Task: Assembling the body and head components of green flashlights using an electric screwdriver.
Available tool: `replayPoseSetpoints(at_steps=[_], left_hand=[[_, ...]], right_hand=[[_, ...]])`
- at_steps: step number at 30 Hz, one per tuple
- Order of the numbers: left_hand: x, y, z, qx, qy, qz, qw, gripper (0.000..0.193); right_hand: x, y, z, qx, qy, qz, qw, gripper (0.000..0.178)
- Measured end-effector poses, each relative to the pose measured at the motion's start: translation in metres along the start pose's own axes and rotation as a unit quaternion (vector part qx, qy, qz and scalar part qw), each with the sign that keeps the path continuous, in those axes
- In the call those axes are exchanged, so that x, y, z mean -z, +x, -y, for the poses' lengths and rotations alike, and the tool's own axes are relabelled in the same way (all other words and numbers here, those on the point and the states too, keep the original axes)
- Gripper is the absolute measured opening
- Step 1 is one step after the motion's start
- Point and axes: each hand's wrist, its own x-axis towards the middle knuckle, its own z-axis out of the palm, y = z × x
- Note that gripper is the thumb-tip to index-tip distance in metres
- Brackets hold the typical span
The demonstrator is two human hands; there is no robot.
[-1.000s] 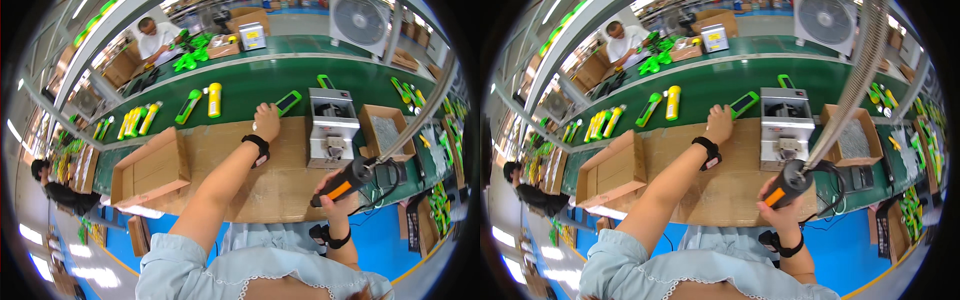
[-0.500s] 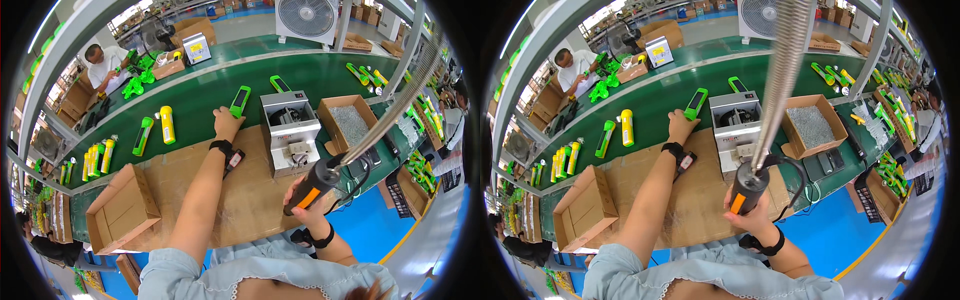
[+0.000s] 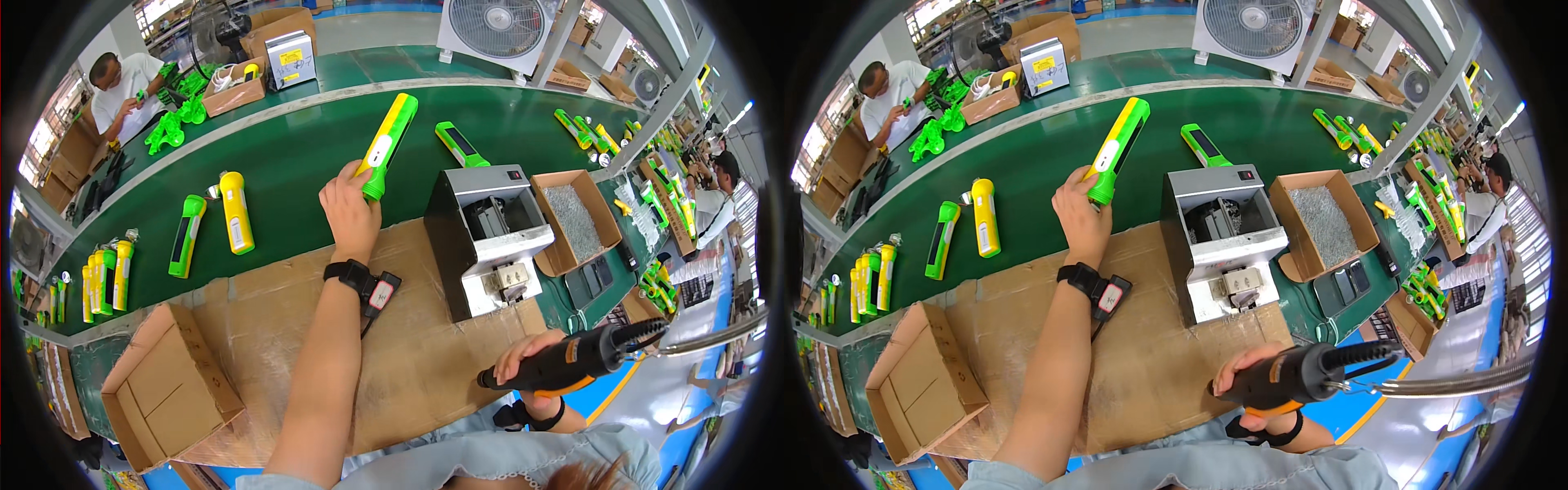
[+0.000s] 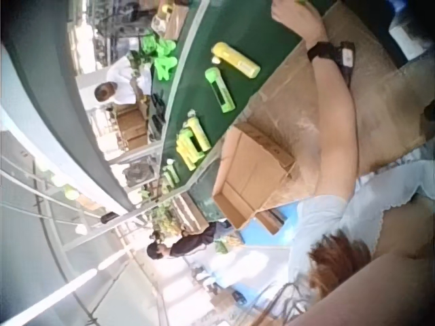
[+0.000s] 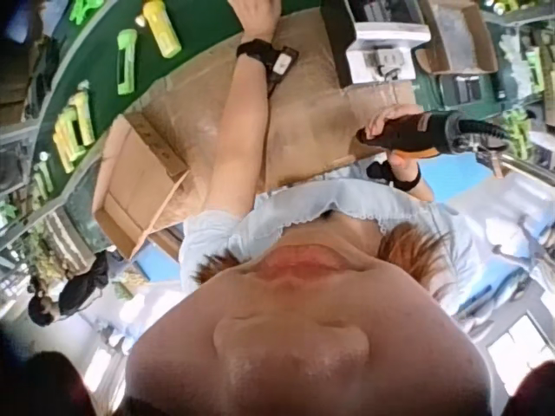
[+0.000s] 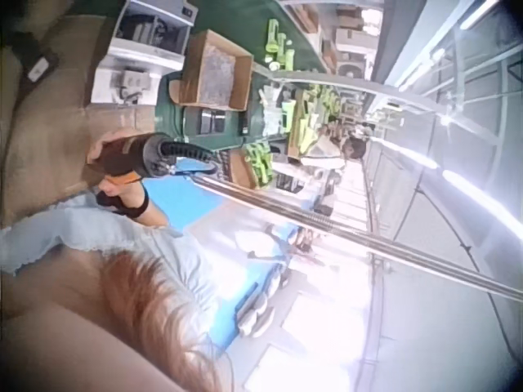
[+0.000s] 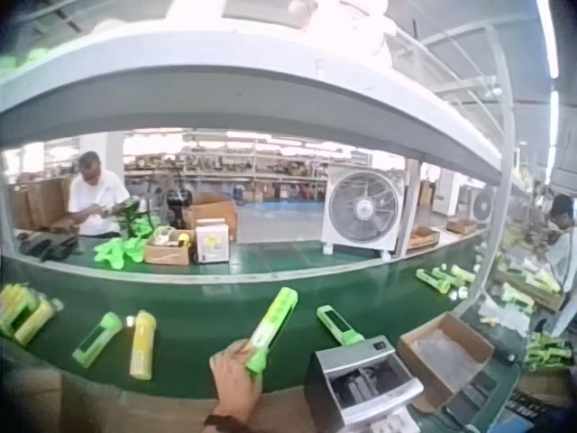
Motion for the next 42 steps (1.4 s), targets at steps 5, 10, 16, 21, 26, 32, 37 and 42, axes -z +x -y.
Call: replayPoseSetpoints(at_steps=[5,10,16,21,26,32,37,42], left_hand=[[0.0,0.0,0.001,0.001,-0.009,-0.032,0.999,0.049],[0.0,-0.003,0.002,-0.004,-0.009,-0.022,1.0,0.054],[-0.002,0.001,0.004,-0.018,-0.008,-0.034,0.999,0.054],[0.004,0.006,-0.001,-0.026,-0.008,-0.05,0.998,0.051],[0.044,-0.01,-0.018,0.011,-0.06,-0.051,0.997,0.055],[0.166,-0.055,-0.115,0.302,-0.109,0.111,0.94,0.053],[0.243,-0.134,-0.175,0.388,-0.144,0.227,0.882,0.046],[0.237,-0.161,-0.185,0.273,-0.009,0.197,0.942,0.041]], right_hand=[[-0.012,0.009,-0.001,0.05,-0.049,-0.019,0.997,0.062],[-0.012,0.014,-0.005,0.056,-0.041,0.002,0.998,0.06],[-0.012,0.021,0.0,0.046,-0.063,0.024,0.997,0.056],[-0.014,0.002,-0.001,-0.005,0.016,-0.026,1.0,0.072],[-0.012,-0.002,-0.006,-0.013,-0.009,0.007,1.0,0.065],[-0.021,0.011,0.011,0.105,0.01,0.006,0.994,0.067],[-0.054,0.039,0.026,0.105,0.078,0.144,0.981,0.063],[-0.075,0.042,-0.01,0.056,0.046,0.204,0.976,0.051]])
